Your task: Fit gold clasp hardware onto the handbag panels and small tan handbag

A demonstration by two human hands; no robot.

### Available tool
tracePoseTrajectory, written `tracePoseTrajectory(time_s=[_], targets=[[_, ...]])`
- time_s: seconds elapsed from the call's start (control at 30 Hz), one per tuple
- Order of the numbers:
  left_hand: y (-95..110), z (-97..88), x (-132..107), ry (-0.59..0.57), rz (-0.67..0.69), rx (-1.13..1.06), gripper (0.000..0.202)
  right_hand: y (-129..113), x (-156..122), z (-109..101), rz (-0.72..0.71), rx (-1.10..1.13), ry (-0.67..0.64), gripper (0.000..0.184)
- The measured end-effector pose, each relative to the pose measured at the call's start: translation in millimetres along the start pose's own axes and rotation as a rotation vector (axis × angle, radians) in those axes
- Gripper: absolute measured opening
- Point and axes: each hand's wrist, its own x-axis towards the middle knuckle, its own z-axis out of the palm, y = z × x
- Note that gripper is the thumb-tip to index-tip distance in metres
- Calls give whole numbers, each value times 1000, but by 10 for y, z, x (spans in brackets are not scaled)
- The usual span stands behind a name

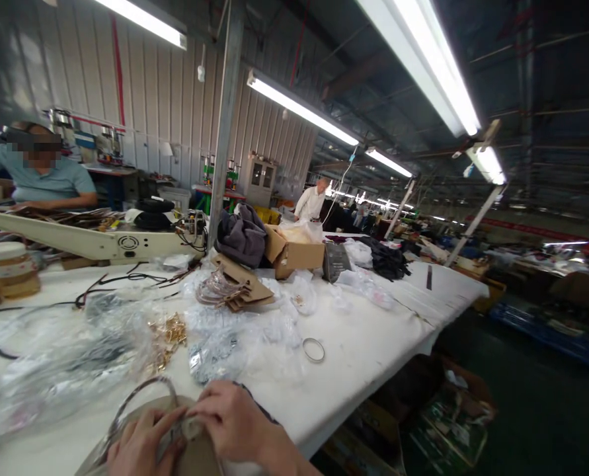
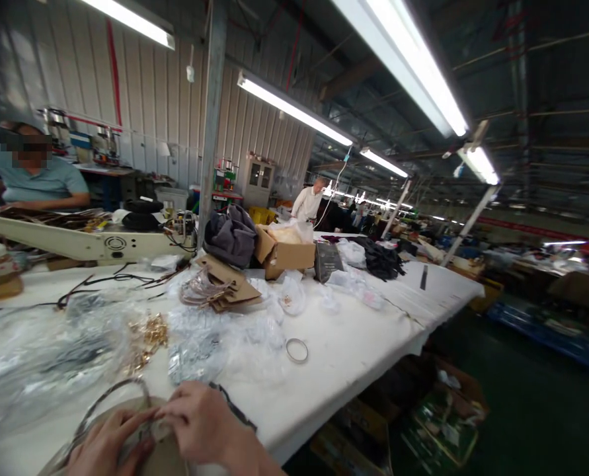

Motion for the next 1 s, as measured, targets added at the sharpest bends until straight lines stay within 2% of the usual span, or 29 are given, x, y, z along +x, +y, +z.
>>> tracePoseTrajectory(time_s=[0.1,0.2,0.3,0.37,0.5,0.8,0.93,1.0], targets=[[190,-150,-70,-30,-21,8,44,-35,-14,-48,213,338,116,26],[350,-289,-119,-29,-29,-25,42,-85,-59,-98,419,610,130,45],[404,-344,-123,-26,-22,-103,44,-78,-93,-109,476,655,88,34],[413,-357,-139,-14,-29,-131,43,-88,-104,-110,464,602,58,26],[429,-373,-199,0,-28,-149,40,-168,-96,-86,333,391,16,14],[421,-382,-216,17,-14,-151,33,-220,34,38,175,180,-25,25],[421,-376,-221,18,-6,-143,37,-211,42,42,174,146,-56,36],[420,-372,-221,26,-4,-143,36,-199,32,57,162,109,-66,34]])
